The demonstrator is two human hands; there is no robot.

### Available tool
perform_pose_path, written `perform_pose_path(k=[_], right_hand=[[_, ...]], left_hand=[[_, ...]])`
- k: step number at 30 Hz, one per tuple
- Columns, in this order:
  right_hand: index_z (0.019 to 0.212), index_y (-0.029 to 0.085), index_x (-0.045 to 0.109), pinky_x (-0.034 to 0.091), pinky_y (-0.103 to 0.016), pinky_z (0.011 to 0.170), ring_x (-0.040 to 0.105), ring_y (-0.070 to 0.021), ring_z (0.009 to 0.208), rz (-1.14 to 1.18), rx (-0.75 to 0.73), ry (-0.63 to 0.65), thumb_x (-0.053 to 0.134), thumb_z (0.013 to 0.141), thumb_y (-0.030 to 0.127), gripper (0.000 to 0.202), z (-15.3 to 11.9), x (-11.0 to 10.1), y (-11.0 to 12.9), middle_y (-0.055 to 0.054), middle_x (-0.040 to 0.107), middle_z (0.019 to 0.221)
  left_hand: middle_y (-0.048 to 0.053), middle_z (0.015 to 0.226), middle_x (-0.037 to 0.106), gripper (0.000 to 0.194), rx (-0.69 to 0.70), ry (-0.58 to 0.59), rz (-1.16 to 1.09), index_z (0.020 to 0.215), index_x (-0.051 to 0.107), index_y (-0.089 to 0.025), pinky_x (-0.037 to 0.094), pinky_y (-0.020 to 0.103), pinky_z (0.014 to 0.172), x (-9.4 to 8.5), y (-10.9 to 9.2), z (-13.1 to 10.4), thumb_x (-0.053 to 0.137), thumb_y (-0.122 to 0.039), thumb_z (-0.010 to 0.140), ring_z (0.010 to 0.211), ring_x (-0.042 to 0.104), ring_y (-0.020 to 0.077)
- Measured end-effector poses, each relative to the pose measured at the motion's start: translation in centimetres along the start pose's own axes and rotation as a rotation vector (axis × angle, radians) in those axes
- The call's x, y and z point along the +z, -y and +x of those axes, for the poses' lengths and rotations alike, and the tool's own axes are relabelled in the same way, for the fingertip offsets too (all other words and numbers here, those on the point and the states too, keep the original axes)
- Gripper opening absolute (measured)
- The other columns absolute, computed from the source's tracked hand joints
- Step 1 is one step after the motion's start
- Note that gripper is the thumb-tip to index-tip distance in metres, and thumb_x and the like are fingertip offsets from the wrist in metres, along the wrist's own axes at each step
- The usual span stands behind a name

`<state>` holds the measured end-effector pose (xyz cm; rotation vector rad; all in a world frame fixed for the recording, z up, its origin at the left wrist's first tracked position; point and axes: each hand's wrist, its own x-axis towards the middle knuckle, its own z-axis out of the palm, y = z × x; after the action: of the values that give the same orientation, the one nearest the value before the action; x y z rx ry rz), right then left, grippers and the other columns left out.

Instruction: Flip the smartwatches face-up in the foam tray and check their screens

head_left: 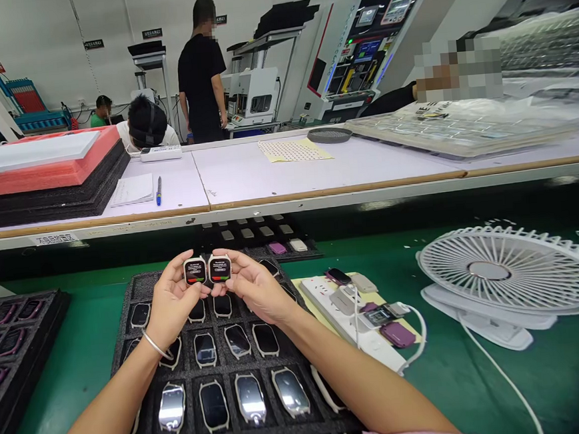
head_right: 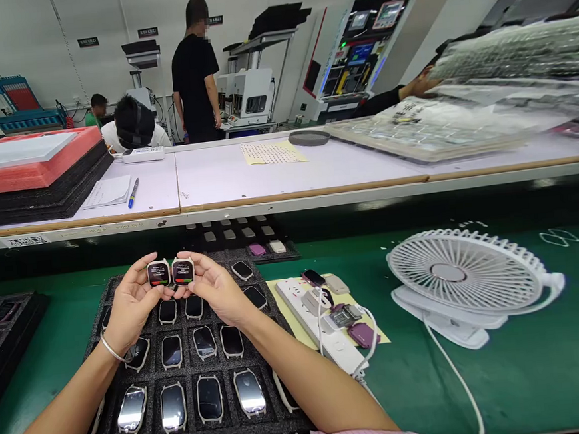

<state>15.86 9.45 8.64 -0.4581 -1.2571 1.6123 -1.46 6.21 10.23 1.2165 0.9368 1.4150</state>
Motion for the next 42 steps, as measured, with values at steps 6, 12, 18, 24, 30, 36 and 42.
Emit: perform_pose_path(k=[6,12,18,24,30,36,42], right_hand=[[0.123,0.023,0.060,0.054,-0.032,0.072,0.068,-0.0160,0.072,0.018,0.027,-0.013,0.069,0.075,0.015,0.050,-0.05,0.00,0.24,-0.002,0.069,0.094],[0.123,0.024,0.061,0.055,-0.033,0.071,0.068,-0.0163,0.073,0.045,0.041,-0.004,0.068,0.075,0.014,0.049,-0.18,0.09,0.54,-0.002,0.069,0.096],[0.125,0.024,0.060,0.054,-0.031,0.072,0.068,-0.0150,0.074,0.034,0.023,0.009,0.071,0.079,0.018,0.048,-0.25,0.09,0.32,-0.002,0.067,0.097],[0.124,0.024,0.059,0.054,-0.030,0.069,0.066,-0.0137,0.070,-0.006,0.010,0.003,0.073,0.081,0.022,0.045,-0.28,0.21,0.08,-0.001,0.065,0.097],[0.123,0.025,0.057,0.053,-0.031,0.070,0.065,-0.0138,0.071,-0.015,-0.008,-0.026,0.070,0.077,0.018,0.049,-0.26,0.17,0.24,-0.001,0.065,0.095],[0.114,0.024,0.060,0.051,-0.030,0.063,0.060,-0.0114,0.062,-0.048,-0.006,-0.074,0.071,0.079,0.025,0.037,-0.35,0.30,0.51,0.001,0.062,0.091],[0.110,0.023,0.060,0.047,-0.027,0.056,0.054,-0.0089,0.056,-0.080,0.007,-0.108,0.075,0.080,0.032,0.035,-0.34,0.35,0.35,0.002,0.060,0.086]], left_hand=[[0.006,0.111,0.069,0.064,-0.005,0.018,-0.021,0.137,0.050,-0.019,0.059,0.026,0.071,-0.29,0.32,0.00,0.072,-0.016,0.077,0.072,0.069,0.0107],[0.006,0.110,0.069,0.064,-0.006,0.017,-0.023,0.138,0.050,-0.019,0.060,0.025,0.070,-0.18,0.17,-0.11,0.072,-0.016,0.077,0.072,0.069,0.0103],[0.003,0.104,0.070,0.057,0.042,0.012,-0.003,0.127,0.055,-0.021,0.060,0.023,0.069,0.02,-0.01,-0.16,0.075,-0.013,0.074,0.070,0.068,0.0086],[0.001,0.099,0.070,0.047,0.064,-0.017,-0.001,0.119,0.059,-0.020,0.059,0.020,0.064,0.08,0.12,-0.17,0.076,-0.015,0.075,0.066,0.067,0.0071],[0.006,0.113,0.070,0.053,0.062,0.052,-0.003,0.129,0.056,-0.019,0.063,0.027,0.076,0.06,0.04,-0.27,0.072,-0.016,0.078,0.076,0.073,0.0121],[0.010,0.120,0.069,0.042,0.015,0.069,-0.005,0.125,0.060,-0.018,0.065,0.031,0.071,-0.18,-0.14,-0.54,0.065,-0.021,0.083,0.074,0.076,0.0175],[0.010,0.114,0.072,0.037,-0.012,0.047,0.003,0.119,0.063,-0.017,0.066,0.033,0.066,0.04,-0.22,-0.58,0.068,-0.024,0.083,0.067,0.075,0.0176]])
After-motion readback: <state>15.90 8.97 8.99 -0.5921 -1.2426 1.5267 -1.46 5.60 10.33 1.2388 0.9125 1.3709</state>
